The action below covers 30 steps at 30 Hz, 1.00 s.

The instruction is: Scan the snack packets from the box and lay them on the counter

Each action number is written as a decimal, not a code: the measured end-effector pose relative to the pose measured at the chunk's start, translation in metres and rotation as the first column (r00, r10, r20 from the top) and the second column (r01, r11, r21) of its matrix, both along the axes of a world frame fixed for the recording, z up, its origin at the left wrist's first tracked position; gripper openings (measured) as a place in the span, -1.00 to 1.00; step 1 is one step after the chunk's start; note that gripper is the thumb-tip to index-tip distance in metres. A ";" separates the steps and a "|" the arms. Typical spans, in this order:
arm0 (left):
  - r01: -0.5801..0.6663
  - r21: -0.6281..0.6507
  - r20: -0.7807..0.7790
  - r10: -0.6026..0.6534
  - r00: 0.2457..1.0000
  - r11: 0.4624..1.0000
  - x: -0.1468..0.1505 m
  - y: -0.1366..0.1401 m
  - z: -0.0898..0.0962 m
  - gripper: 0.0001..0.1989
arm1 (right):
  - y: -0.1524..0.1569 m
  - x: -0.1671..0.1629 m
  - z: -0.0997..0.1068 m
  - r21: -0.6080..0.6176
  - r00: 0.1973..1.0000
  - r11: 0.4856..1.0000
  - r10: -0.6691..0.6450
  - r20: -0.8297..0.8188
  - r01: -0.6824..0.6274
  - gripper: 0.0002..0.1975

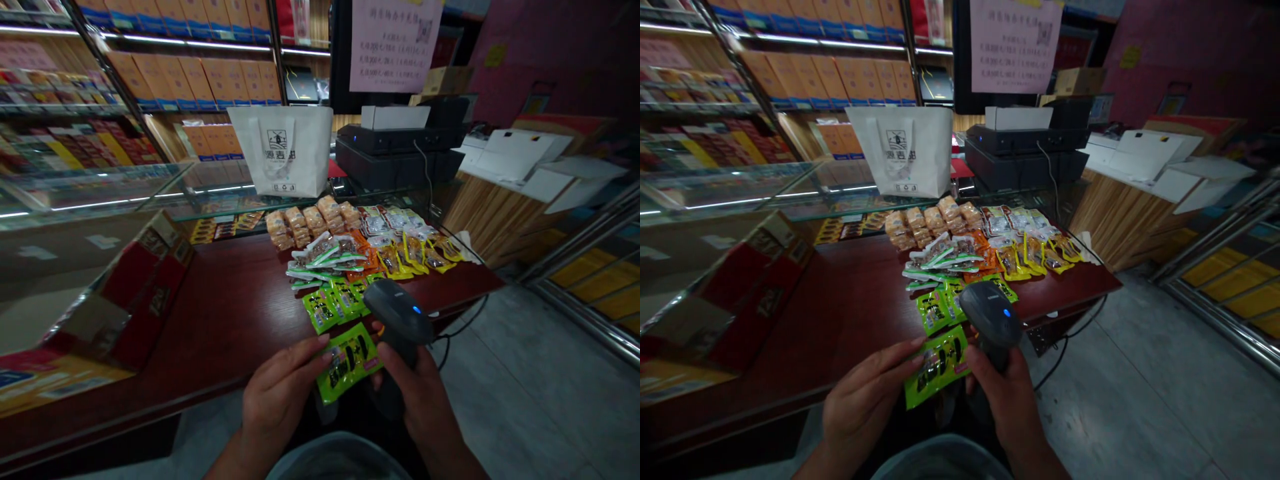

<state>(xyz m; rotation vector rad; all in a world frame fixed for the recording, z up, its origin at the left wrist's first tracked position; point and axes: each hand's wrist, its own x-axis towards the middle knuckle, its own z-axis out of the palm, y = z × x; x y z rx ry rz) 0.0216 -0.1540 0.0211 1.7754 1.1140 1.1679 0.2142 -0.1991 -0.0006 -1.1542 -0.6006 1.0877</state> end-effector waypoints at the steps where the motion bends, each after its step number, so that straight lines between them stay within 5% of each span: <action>1: 0.007 -0.021 0.008 -0.007 1.000 1.000 0.002 -0.001 0.002 -0.89 | 0.000 0.000 0.000 -0.031 1.000 1.000 -0.006 0.016 0.006 -0.52; 5: -0.038 -0.266 0.231 0.102 0.968 0.963 0.013 -0.002 0.005 -0.72 | 0.000 -0.001 0.000 -0.076 0.994 0.993 -0.081 0.077 0.086 -0.51; 9: 0.143 -0.597 0.406 0.144 0.902 0.789 0.024 -0.002 -0.001 -0.54 | 0.002 0.000 -0.002 -0.047 0.987 0.989 -0.134 0.089 0.138 -0.58; 14: 0.368 -0.656 0.531 0.057 0.845 0.658 0.031 -0.007 -0.004 -0.50 | 0.006 0.004 -0.008 -0.010 0.978 0.985 -0.172 0.114 0.174 -0.70; 26: 0.130 -0.591 0.410 0.158 0.898 0.796 0.034 0.001 -0.003 -0.68 | 0.007 0.007 -0.016 0.003 0.988 0.993 -0.116 0.101 0.117 -0.66; 30: 0.150 -0.548 0.300 0.027 0.954 0.823 0.025 0.011 0.008 -0.69 | 0.006 0.009 -0.014 0.031 0.990 0.999 -0.021 0.141 0.017 -0.71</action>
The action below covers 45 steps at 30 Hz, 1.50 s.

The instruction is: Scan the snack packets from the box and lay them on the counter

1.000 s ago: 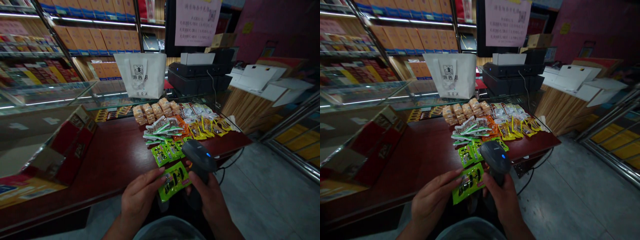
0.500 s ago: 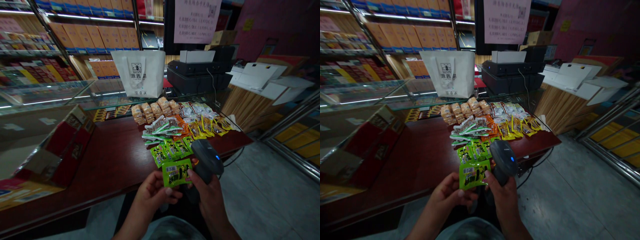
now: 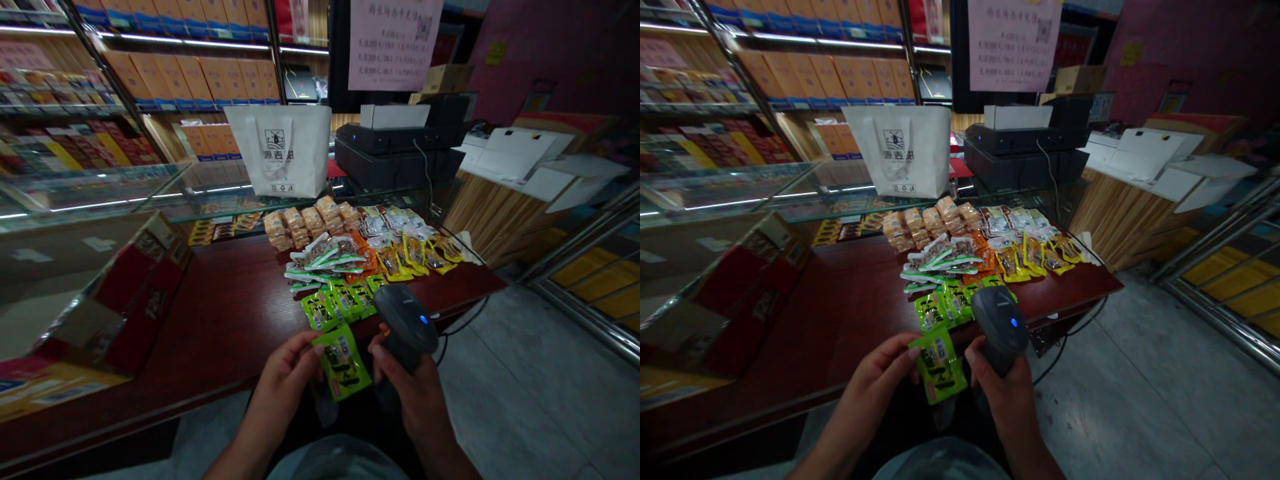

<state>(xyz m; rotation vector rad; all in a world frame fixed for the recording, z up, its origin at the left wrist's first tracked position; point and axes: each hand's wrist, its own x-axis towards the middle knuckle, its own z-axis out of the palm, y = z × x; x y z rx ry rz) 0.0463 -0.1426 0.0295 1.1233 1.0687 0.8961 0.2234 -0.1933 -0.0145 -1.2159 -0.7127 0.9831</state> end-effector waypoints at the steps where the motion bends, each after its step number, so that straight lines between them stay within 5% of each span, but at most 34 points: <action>1: 0.084 0.016 -0.030 -0.083 0.996 0.996 -0.001 0.002 0.004 -0.71 | 0.000 -0.001 0.002 0.001 1.000 1.000 0.019 0.005 -0.019 -0.71; 5: 0.309 0.060 -0.098 -0.303 0.948 0.949 -0.001 0.008 0.016 -0.70 | -0.003 -0.008 0.007 -0.057 0.997 0.998 0.042 0.062 -0.038 -0.69; 13: 0.305 -0.183 0.251 -0.256 0.934 0.935 0.007 -0.001 -0.019 -0.55 | 0.005 -0.004 -0.003 0.022 0.975 0.975 -0.220 -0.010 0.220 -0.72; 18: 0.108 -0.291 0.279 -0.023 0.960 0.951 0.012 -0.003 -0.030 -0.55 | 0.006 -0.005 -0.003 0.048 0.971 0.970 -0.238 -0.008 0.238 -0.71; 26: -0.069 -0.043 0.112 0.074 0.991 0.997 0.006 0.018 -0.006 -0.65 | 0.006 -0.004 0.004 0.064 0.985 0.988 -0.148 0.085 0.143 -0.73; 33: -0.234 0.211 0.004 0.239 0.971 0.949 -0.012 0.051 0.008 -0.73 | -0.010 0.015 0.021 0.017 0.954 0.994 0.099 0.285 -0.108 -0.59; 39: -0.266 0.298 -0.017 0.284 0.959 0.917 -0.014 0.061 0.005 -0.75 | -0.018 0.009 0.018 -0.108 0.913 0.952 0.306 0.269 -0.287 -0.56; 45: -0.250 0.305 -0.065 0.282 0.957 0.919 -0.008 0.057 0.008 -0.79 | -0.012 -0.002 0.025 -0.096 0.935 0.960 0.277 0.220 -0.261 -0.56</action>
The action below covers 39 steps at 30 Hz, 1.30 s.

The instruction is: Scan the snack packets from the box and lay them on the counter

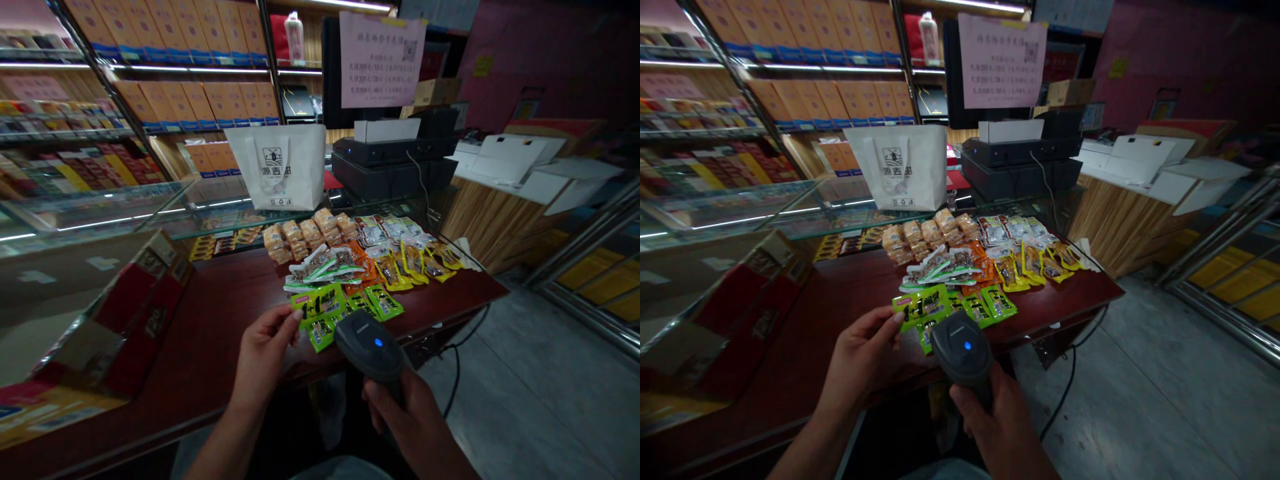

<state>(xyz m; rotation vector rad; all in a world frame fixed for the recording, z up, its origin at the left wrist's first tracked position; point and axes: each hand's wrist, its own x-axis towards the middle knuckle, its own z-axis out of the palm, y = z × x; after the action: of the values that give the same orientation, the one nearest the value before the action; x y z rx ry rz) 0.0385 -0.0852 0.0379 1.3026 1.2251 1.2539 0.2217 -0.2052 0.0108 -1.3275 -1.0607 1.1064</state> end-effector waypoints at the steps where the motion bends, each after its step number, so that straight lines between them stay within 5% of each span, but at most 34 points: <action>1: 0.000 -0.001 -0.002 0.000 1.000 1.000 0.001 -0.001 0.002 -0.80 | 0.000 0.000 0.001 0.005 1.000 1.000 0.001 -0.006 -0.001 -0.56; 10: 0.016 -0.014 -0.030 -0.016 0.999 1.000 0.008 0.001 0.004 -0.78 | -0.001 0.008 -0.005 -0.023 1.000 1.000 0.018 0.025 -0.017 -0.56; 14: 0.049 -0.039 0.005 -0.048 0.999 0.998 0.017 0.013 0.002 -0.73 | 0.000 0.023 -0.011 -0.001 0.996 0.997 -0.078 0.042 0.078 -0.52; 20: 0.230 -0.163 -0.012 -0.235 0.972 0.959 0.053 0.035 -0.007 -0.67 | -0.002 0.058 -0.016 0.003 0.950 0.951 -0.310 0.030 0.310 -0.50; 25: 0.396 -0.162 -0.141 -0.418 0.897 0.904 0.081 0.062 -0.003 -0.79 | -0.006 0.071 -0.022 -0.053 0.935 0.933 -0.354 0.024 0.355 -0.48; 28: 0.501 -0.039 -0.439 -0.465 0.768 0.864 0.097 0.085 0.011 -0.87 | -0.005 0.072 -0.022 -0.061 0.932 0.931 -0.359 0.048 0.361 -0.47; 31: 0.623 -0.020 -0.832 -0.358 0.423 0.782 0.116 0.103 0.029 -0.79 | -0.003 0.072 -0.022 -0.043 0.927 0.926 -0.375 0.002 0.375 -0.46; 33: 0.650 -0.063 -0.941 -0.261 0.214 0.758 0.129 0.107 0.037 -0.76 | -0.003 0.073 -0.024 -0.057 0.921 0.920 -0.389 -0.022 0.387 -0.46; 39: 0.644 -0.086 -0.983 -0.171 0.071 0.761 0.149 0.101 0.031 -0.74 | -0.003 0.082 -0.030 -0.063 0.933 0.931 -0.357 0.035 0.359 -0.44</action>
<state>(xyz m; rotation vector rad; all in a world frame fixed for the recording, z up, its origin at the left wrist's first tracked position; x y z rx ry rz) 0.1877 0.0163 0.0686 2.7795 1.1661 -0.0132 0.3042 -0.2078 -0.0187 -1.5201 -0.7603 0.8596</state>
